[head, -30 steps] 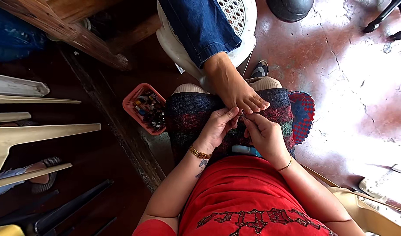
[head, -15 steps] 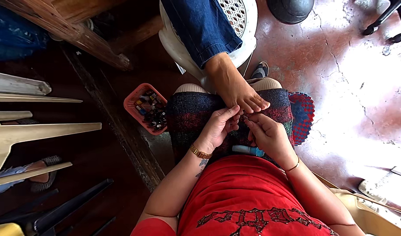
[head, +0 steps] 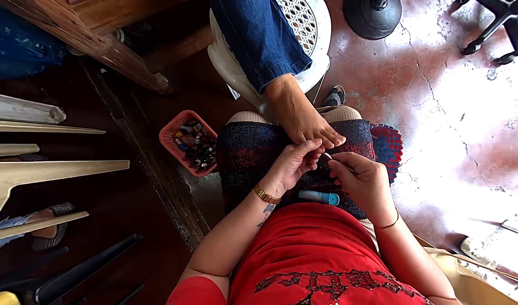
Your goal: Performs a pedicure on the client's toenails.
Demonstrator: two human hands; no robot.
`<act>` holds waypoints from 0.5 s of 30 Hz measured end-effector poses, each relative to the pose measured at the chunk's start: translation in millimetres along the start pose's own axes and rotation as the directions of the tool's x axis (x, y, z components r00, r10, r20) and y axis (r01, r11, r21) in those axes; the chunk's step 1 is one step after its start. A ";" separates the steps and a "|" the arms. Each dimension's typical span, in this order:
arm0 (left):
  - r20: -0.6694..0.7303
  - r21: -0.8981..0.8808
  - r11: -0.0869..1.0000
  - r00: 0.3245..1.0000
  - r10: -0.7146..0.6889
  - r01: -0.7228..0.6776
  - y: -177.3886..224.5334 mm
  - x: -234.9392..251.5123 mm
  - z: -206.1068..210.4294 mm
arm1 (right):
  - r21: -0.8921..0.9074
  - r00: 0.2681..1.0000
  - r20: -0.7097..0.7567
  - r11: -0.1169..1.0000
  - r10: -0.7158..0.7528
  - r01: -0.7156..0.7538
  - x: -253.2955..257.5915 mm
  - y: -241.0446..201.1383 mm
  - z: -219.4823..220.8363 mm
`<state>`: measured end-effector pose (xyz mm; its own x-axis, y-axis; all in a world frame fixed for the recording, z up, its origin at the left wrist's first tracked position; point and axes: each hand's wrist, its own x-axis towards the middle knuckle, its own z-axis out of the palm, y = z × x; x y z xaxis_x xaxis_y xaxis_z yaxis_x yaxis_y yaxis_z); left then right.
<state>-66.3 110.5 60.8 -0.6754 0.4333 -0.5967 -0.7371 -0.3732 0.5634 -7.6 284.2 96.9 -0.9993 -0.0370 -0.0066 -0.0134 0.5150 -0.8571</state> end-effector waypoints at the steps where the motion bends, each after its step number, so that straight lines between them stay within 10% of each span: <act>1: 0.010 -0.005 1.000 1.000 0.007 -0.006 -0.4 0.4 -0.9 | 0.010 1.000 0.003 1.000 0.008 -0.008 0.7 -0.5 0.5; 15: 0.097 -0.017 0.998 0.994 0.058 -0.057 -3.2 2.3 -9.0 | 0.036 0.999 0.037 0.999 0.033 -0.034 2.1 -2.3 4.4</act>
<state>-65.7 105.3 52.4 -0.7121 0.4884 -0.5044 -0.6976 -0.4111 0.5868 -9.5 279.2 96.6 -0.9972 -0.0521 -0.0538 0.0219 0.4844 -0.8746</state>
